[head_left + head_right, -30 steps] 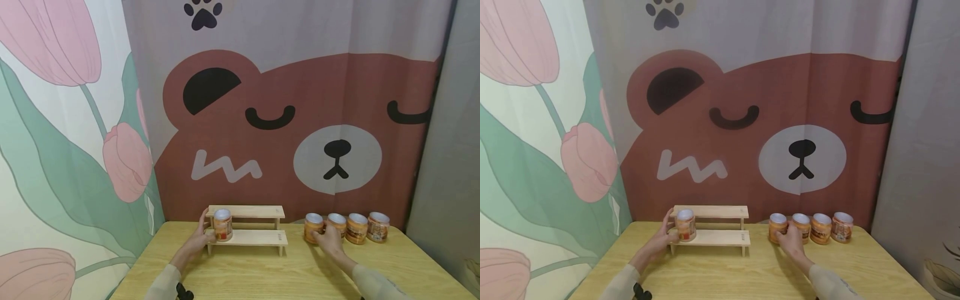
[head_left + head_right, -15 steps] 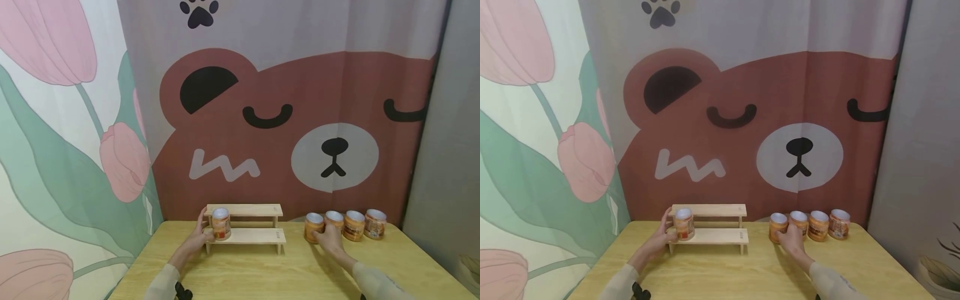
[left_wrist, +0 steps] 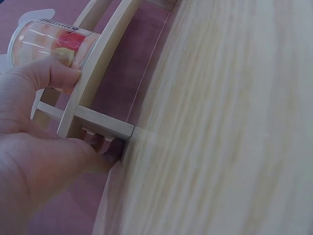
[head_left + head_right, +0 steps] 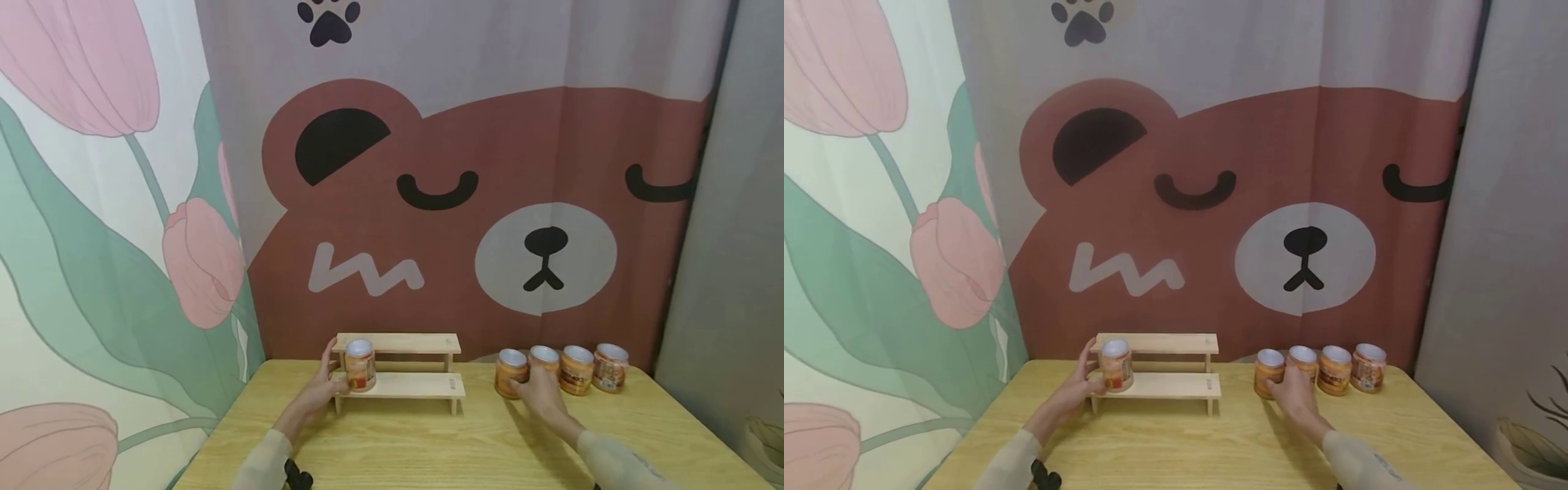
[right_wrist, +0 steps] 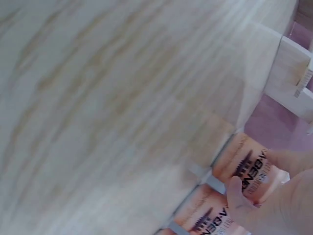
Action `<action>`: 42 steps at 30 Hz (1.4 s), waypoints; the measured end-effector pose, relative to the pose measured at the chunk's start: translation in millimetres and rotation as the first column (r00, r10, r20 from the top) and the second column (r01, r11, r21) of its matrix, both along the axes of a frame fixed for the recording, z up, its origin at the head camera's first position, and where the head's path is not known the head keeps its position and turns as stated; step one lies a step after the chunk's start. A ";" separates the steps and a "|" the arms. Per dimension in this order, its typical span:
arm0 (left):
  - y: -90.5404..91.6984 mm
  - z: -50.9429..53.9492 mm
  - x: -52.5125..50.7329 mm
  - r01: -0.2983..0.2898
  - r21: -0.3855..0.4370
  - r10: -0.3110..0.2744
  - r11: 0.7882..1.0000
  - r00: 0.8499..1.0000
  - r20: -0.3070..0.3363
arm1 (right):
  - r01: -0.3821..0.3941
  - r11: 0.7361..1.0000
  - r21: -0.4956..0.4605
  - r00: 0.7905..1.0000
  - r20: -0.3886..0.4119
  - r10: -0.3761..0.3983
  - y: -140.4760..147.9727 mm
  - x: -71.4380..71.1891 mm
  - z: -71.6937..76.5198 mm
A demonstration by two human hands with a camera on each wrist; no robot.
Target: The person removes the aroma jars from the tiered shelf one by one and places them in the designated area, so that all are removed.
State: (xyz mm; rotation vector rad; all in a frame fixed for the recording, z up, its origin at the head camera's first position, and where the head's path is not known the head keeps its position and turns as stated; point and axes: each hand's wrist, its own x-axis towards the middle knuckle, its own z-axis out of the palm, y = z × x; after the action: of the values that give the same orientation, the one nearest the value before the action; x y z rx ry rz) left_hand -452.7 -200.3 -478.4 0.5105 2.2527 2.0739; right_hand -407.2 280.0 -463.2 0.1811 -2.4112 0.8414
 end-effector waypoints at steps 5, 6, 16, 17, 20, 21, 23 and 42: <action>-1.4 3.4 -1.2 0.002 0.031 -0.003 1.000 1.000 0.007 | 0.042 0.999 0.020 0.999 -0.034 -0.041 -4.3 2.9 14.4; -1.5 4.2 -1.5 0.000 0.042 -0.001 0.999 1.000 0.013 | 0.049 0.998 0.026 0.998 -0.047 -0.048 -5.7 3.2 17.6; 1.7 12.0 -5.3 0.009 0.015 -0.009 1.000 1.000 -0.004 | 0.025 1.000 0.006 0.992 -0.124 -0.024 -40.5 8.6 47.8; 1.8 12.7 -5.2 0.008 0.014 -0.008 1.000 1.000 -0.004 | 0.024 1.000 -0.004 0.993 -0.117 -0.024 -47.2 8.5 50.5; 1.0 13.6 -4.8 0.007 0.023 -0.007 1.000 1.000 -0.006 | -0.003 0.999 -0.036 0.996 -0.094 -0.001 -70.1 6.3 57.6; 0.4 13.9 -4.7 0.007 0.024 -0.007 1.000 1.000 -0.009 | -0.018 0.998 -0.052 0.996 -0.090 0.013 -78.4 5.6 60.2; -1.0 14.1 -4.5 0.004 0.025 -0.004 1.000 1.000 -0.008 | -0.046 0.996 -0.080 0.995 -0.093 0.039 -95.2 4.2 65.1; -0.9 3.5 2.8 0.007 -0.015 -0.007 1.000 1.000 0.006 | -0.244 0.898 -0.365 0.969 -0.058 0.240 -217.1 7.9 58.9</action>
State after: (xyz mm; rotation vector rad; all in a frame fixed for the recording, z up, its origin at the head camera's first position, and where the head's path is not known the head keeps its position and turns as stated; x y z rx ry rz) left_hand -449.9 -201.1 -474.8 0.5089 2.2586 2.0505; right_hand -399.3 62.9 -404.3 0.3419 -2.1958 1.3875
